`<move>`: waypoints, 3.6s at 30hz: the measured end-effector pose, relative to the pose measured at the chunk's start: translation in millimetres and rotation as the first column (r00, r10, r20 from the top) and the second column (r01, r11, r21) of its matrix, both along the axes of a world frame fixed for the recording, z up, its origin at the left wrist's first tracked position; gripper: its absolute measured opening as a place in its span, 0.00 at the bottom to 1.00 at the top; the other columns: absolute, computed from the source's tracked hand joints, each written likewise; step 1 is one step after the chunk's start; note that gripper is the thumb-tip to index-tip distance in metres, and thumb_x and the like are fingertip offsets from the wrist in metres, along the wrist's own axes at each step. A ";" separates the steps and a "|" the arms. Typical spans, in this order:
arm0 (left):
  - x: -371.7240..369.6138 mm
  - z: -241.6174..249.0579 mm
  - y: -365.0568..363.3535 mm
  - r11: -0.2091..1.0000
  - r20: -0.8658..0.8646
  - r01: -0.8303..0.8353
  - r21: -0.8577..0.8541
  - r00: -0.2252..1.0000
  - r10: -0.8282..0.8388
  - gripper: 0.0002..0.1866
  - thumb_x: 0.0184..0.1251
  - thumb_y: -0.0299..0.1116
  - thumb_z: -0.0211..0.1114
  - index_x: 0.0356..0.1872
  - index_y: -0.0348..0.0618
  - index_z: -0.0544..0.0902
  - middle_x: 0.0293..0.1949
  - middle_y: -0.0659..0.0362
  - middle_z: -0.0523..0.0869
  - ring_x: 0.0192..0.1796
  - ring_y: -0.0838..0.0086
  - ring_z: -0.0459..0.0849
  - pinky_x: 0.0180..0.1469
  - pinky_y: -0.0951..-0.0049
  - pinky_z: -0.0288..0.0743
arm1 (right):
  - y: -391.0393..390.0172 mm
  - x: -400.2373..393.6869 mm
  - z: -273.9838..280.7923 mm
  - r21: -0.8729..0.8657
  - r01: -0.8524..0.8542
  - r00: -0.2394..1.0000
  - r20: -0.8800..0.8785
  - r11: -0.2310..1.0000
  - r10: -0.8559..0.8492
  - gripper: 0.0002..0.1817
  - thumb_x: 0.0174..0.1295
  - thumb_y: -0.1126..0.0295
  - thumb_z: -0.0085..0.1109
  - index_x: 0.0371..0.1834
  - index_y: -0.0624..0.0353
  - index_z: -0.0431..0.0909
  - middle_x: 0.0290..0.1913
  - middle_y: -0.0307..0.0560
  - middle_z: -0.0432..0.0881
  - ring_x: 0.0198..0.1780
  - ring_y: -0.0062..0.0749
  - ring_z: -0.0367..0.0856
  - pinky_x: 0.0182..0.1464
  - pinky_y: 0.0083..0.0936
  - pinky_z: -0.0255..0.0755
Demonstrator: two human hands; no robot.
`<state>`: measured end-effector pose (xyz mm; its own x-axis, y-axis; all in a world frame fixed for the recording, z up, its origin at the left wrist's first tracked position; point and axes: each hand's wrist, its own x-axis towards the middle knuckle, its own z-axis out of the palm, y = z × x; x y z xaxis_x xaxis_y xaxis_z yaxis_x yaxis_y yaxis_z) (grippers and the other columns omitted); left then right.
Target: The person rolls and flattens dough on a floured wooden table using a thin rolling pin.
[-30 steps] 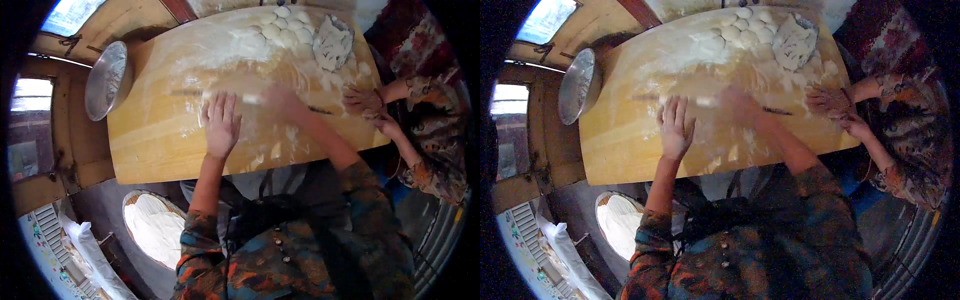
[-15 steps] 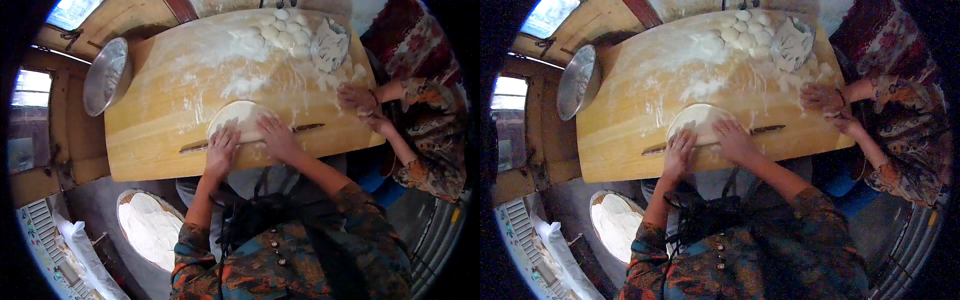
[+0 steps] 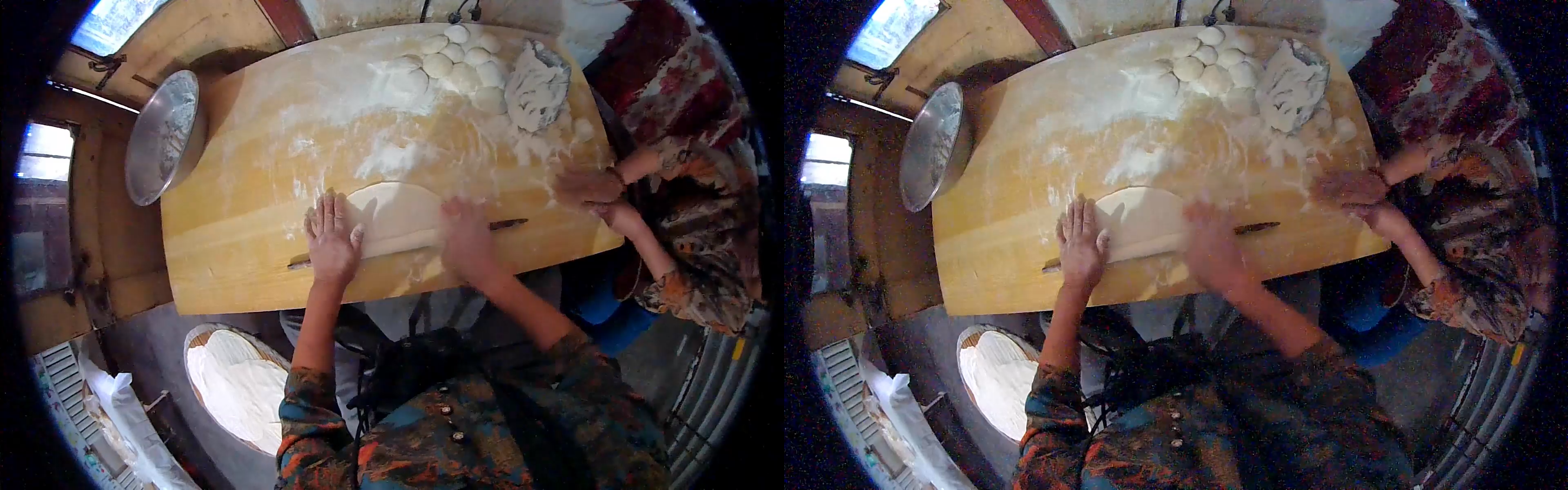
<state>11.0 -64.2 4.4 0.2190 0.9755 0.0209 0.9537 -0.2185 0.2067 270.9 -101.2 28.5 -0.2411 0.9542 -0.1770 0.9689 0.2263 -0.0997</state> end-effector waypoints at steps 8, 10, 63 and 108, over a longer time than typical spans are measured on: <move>13.4 15.7 -8.2 0.988 0.077 0.149 -0.043 0.986 -0.146 0.36 0.66 0.44 0.59 0.72 0.39 0.61 0.73 0.48 0.62 0.76 0.56 0.55 0.76 0.48 0.42 | 41.1 -37.0 1.8 0.041 -0.114 0.990 -0.074 0.993 0.117 0.40 0.61 0.49 0.55 0.73 0.60 0.58 0.75 0.54 0.59 0.76 0.49 0.51 0.73 0.53 0.45; 19.8 15.6 -9.5 0.980 0.105 0.184 -0.070 0.979 -0.176 0.37 0.65 0.45 0.61 0.72 0.40 0.60 0.73 0.48 0.62 0.76 0.56 0.55 0.76 0.48 0.43 | 30.7 -26.1 0.7 0.053 -0.136 0.989 -0.057 0.989 0.139 0.40 0.62 0.48 0.54 0.73 0.58 0.58 0.74 0.54 0.60 0.76 0.49 0.51 0.73 0.53 0.46; -66.1 7.6 -98.4 0.991 0.023 0.058 0.124 0.998 -0.061 0.27 0.61 0.32 0.61 0.64 0.47 0.72 0.61 0.48 0.71 0.67 0.53 0.67 0.70 0.48 0.54 | -45.4 47.0 -20.5 0.255 -0.225 0.958 -0.119 0.940 0.261 0.23 0.57 0.67 0.55 0.59 0.55 0.75 0.50 0.51 0.77 0.53 0.48 0.75 0.56 0.45 0.70; 37.4 -8.9 -24.6 0.994 0.118 0.055 0.097 0.991 -0.067 0.23 0.62 0.35 0.59 0.60 0.46 0.76 0.65 0.47 0.70 0.71 0.50 0.63 0.70 0.48 0.55 | 184.6 216.3 -4.4 0.763 0.218 0.848 0.161 0.609 -0.505 0.27 0.59 0.54 0.61 0.52 0.67 0.76 0.48 0.60 0.78 0.51 0.51 0.77 0.57 0.41 0.68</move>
